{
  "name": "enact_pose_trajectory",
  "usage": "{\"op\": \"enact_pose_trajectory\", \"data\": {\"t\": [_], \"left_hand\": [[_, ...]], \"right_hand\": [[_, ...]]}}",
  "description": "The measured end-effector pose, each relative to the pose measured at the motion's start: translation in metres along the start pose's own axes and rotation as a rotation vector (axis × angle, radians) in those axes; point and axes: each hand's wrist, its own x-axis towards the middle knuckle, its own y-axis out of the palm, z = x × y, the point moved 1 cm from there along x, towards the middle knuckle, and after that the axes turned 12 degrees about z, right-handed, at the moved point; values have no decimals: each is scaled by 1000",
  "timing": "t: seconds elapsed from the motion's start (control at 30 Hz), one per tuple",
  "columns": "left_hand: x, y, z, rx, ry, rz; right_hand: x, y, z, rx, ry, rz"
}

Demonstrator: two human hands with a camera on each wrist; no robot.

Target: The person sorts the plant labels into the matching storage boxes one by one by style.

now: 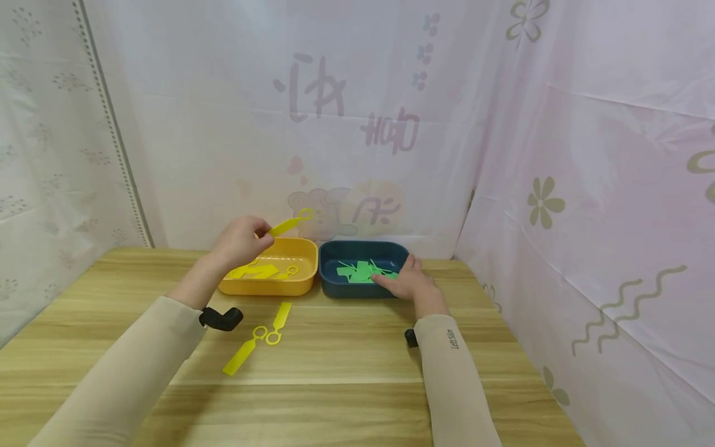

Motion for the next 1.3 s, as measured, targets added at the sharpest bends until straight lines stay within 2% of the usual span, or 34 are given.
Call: {"op": "enact_pose_trajectory", "data": {"t": [0.13,0.3,0.7,0.97,1.3], "left_hand": [[1,2,14,-11,-57,25],[0,4,25,-17,-96,43],[-2,9,36,15,-112,62],[-5,12,32,12,-95,68],[-10,18,15,52,-23,82]], "right_hand": [[2,-1,-1,-2,5,8],[4,-1,-2,0,12,5],[-1,0,0,7,-11,-13],[2,1,-1,7,-13,-17],[-2,0,1,4,-14,-11]]}}
